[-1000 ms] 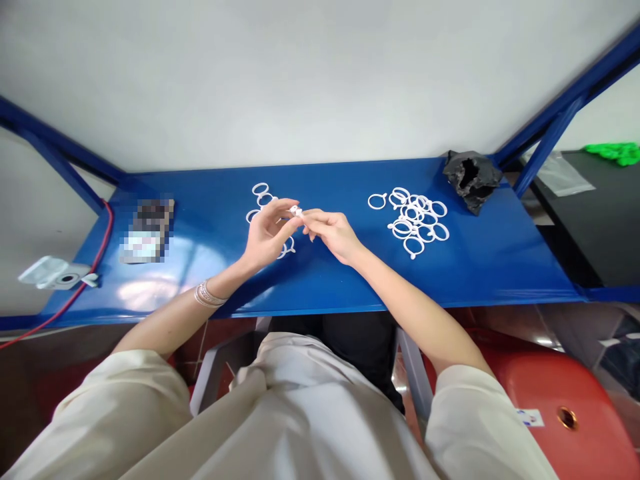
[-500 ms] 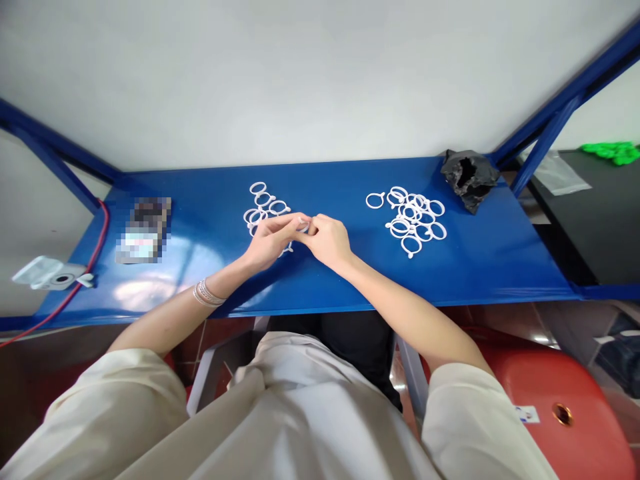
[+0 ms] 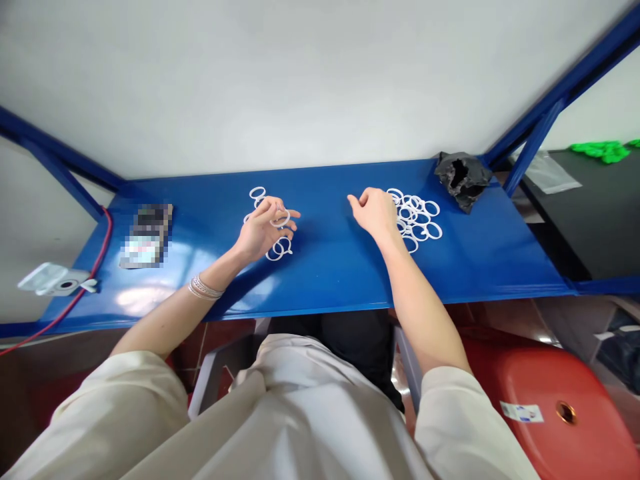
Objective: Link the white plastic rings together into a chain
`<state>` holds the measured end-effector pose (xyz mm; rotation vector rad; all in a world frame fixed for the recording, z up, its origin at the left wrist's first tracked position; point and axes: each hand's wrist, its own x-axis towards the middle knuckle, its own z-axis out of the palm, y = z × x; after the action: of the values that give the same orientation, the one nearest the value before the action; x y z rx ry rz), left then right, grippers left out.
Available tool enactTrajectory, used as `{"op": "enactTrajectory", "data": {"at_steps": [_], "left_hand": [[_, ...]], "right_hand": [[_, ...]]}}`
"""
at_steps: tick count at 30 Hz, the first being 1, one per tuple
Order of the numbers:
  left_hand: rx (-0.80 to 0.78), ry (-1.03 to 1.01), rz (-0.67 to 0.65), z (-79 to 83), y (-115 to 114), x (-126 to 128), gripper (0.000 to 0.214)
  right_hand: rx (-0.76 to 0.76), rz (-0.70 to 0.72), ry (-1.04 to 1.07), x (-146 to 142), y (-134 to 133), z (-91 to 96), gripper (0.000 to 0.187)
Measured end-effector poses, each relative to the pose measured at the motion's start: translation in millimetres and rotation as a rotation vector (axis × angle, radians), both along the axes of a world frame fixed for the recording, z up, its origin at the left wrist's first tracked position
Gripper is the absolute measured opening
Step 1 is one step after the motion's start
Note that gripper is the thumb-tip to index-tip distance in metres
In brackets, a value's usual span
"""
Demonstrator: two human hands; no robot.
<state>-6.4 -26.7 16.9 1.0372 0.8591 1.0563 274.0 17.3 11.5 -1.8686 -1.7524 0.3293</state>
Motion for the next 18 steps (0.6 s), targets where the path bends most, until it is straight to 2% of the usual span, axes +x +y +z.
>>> {"op": "enactTrajectory", "data": {"at_steps": [5,6,9,11,14,18], "left_hand": [[0.052,-0.047,0.013,-2.3,2.7,1.0,0.037],[0.067,-0.051,0.034,-3.4,3.4,0.7,0.036],[0.134,0.001,0.128,-7.2,3.8,-0.9,0.037],[0.213,0.057,0.194,-9.2,2.7,-2.2,0.041],[0.313,0.082,0.259,-10.7,0.6,-3.7,0.045],[0.33,0.125,0.307,-11.8,0.2,-5.6,0.042]], "right_hand": [[-0.033,-0.144,-0.083,21.8,10.5,-13.4,0.035],[-0.042,-0.174,-0.098,24.3,12.5,-17.6,0.04],[-0.063,-0.224,-0.145,28.8,18.2,-31.3,0.07],[-0.054,-0.207,-0.168,29.3,21.1,-38.5,0.077],[-0.05,-0.175,-0.184,26.5,21.8,-41.4,0.07],[-0.068,-0.143,-0.211,16.9,14.7,-31.5,0.057]]}}
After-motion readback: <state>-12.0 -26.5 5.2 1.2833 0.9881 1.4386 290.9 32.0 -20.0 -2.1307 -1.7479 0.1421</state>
